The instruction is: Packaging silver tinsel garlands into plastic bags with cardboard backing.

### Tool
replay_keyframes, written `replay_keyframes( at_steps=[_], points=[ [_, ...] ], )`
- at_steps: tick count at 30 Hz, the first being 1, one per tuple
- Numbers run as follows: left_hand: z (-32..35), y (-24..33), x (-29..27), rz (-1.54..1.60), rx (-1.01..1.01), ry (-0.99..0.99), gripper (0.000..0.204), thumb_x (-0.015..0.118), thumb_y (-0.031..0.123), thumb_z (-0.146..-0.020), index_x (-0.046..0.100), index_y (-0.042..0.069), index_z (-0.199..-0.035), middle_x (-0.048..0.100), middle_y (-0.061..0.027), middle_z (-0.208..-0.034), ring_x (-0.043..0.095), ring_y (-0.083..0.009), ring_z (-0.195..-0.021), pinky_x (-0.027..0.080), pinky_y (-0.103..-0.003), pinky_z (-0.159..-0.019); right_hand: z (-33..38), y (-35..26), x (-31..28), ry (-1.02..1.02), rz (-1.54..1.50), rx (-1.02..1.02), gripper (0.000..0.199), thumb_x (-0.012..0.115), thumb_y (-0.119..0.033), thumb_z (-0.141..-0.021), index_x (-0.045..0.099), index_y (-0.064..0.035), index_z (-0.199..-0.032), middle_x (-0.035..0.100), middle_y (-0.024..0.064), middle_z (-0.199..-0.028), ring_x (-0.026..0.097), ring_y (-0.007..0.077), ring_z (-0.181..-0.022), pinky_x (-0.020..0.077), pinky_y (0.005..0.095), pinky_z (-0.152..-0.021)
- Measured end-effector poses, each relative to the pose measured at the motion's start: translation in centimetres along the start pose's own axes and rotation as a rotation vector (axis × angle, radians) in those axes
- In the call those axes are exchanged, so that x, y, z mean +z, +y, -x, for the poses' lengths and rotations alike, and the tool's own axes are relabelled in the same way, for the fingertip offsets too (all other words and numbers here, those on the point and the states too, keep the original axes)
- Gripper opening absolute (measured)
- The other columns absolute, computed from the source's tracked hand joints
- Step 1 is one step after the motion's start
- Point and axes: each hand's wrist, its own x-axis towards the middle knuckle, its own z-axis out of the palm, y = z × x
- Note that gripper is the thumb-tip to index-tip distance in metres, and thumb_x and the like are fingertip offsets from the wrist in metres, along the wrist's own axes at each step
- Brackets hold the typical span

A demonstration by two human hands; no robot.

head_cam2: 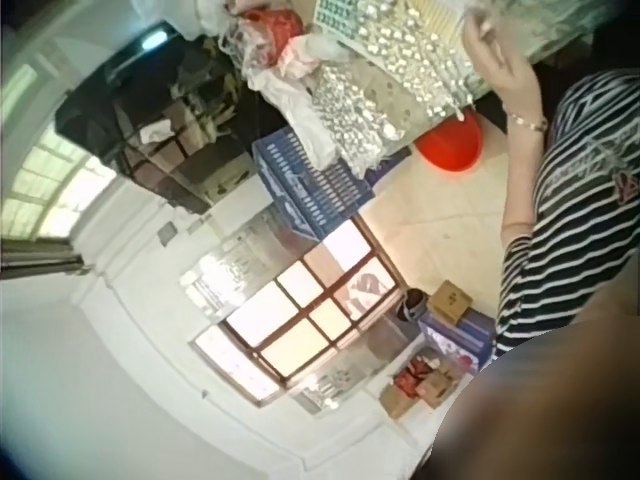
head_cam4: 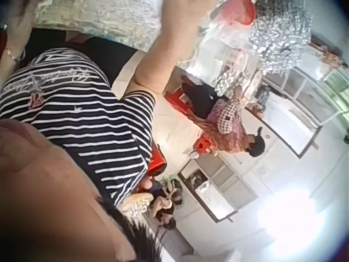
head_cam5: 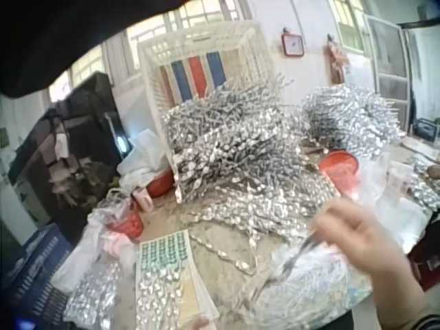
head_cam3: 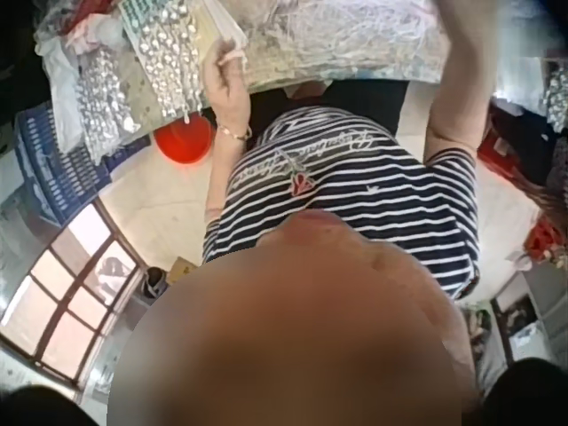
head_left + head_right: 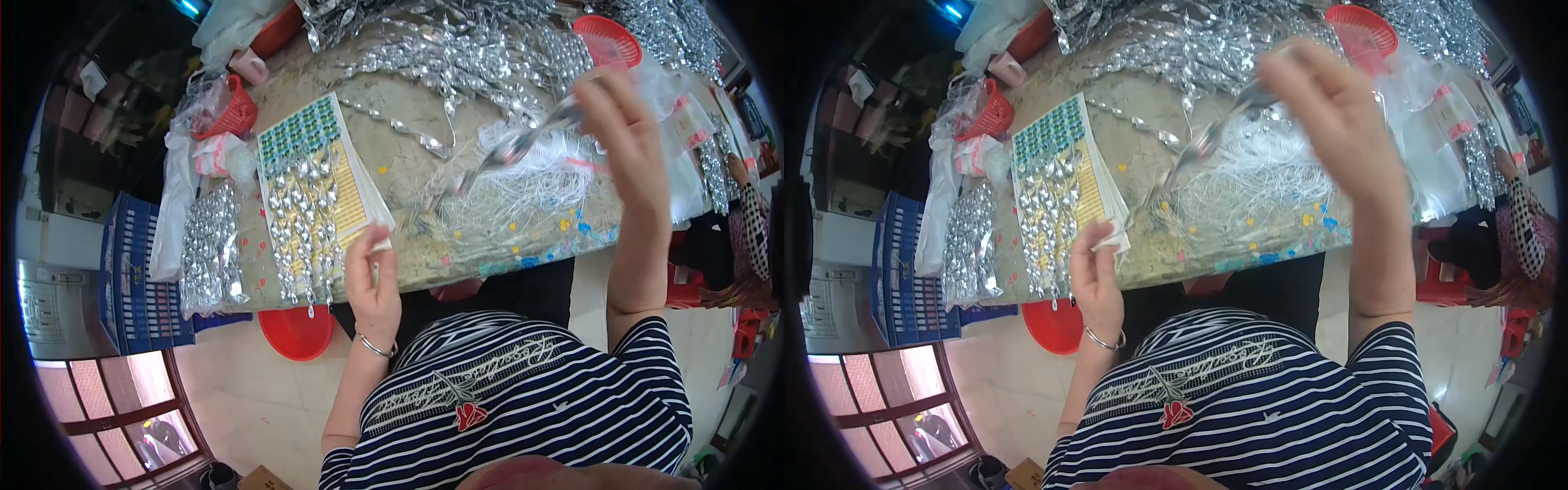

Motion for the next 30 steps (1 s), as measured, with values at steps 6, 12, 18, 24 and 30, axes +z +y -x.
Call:
replay_keyframes(
  at_steps=[6, 12, 18, 24, 30],
  points=[
    [-0.7, 2.2, 1.6, 0.393, -0.029, -0.148, 0.045, 0.041, 0.014, -0.1, 0.034, 0.0, -0.143, 0.058, -0.0158, -0.121, 0.059, -0.0179, -0.103, 0.05, -0.028, -0.082, 3.9, 2.5, 10.4, -0.503, -0.017, 0.187, 0.026, 0.051, -0.024, -0.097, 0.059, 0.0006, -0.091, 0.058, 0.0046, -0.073, 0.055, 0.0115, -0.07, 0.0452, 0.0292, -0.064],
    [0.8, 0.3, -0.3, 0.154, -0.303, -0.331, 0.037, 0.045, 0.016, -0.1, 0.045, -0.001, -0.134, 0.067, -0.0054, -0.085, 0.048, -0.003, -0.054, 0.038, -0.016, -0.049, 4.7, 5.0, 14.4, -0.708, -0.216, 0.62, 0.027, 0.052, -0.026, -0.095, 0.063, -0.001, -0.091, 0.065, 0.0127, -0.081, 0.063, 0.0213, -0.076, 0.0489, 0.0323, -0.071],
    [2.1, -1.3, -0.8, 0.283, -0.552, -0.31, 0.023, 0.045, 0.019, -0.101, 0.055, 0.0, -0.11, 0.066, -0.004, -0.089, 0.05, -0.0022, -0.058, 0.041, -0.016, -0.05, 1.4, 15.2, 17.6, -0.306, 0.433, -0.079, 0.022, 0.066, -0.025, -0.084, 0.066, -0.0035, -0.085, 0.061, 0.0139, -0.086, 0.059, 0.0313, -0.087, 0.0468, 0.0408, -0.08],
    [2.7, -2.6, -1.7, 0.217, -0.515, -0.318, 0.022, 0.046, 0.02, -0.1, 0.057, 0.001, -0.102, 0.066, -0.0032, -0.089, 0.051, -0.0027, -0.058, 0.041, -0.016, -0.05, 2.7, 16.1, 21.0, -0.182, 0.537, -0.116, 0.017, 0.072, -0.021, -0.076, 0.065, -0.0056, -0.076, 0.06, 0.0137, -0.087, 0.054, 0.0354, -0.093, 0.046, 0.0429, -0.081],
    [3.2, -3.6, -2.0, 0.222, -0.526, -0.326, 0.022, 0.047, 0.02, -0.1, 0.057, 0.001, -0.102, 0.066, -0.0028, -0.089, 0.051, -0.0028, -0.059, 0.041, -0.017, -0.051, 2.4, 16.8, 21.1, -0.274, 0.464, -0.163, 0.013, 0.07, -0.014, -0.078, 0.063, -0.0032, -0.08, 0.057, 0.0109, -0.085, 0.053, 0.0309, -0.088, 0.0437, 0.0389, -0.077]
  ],
)
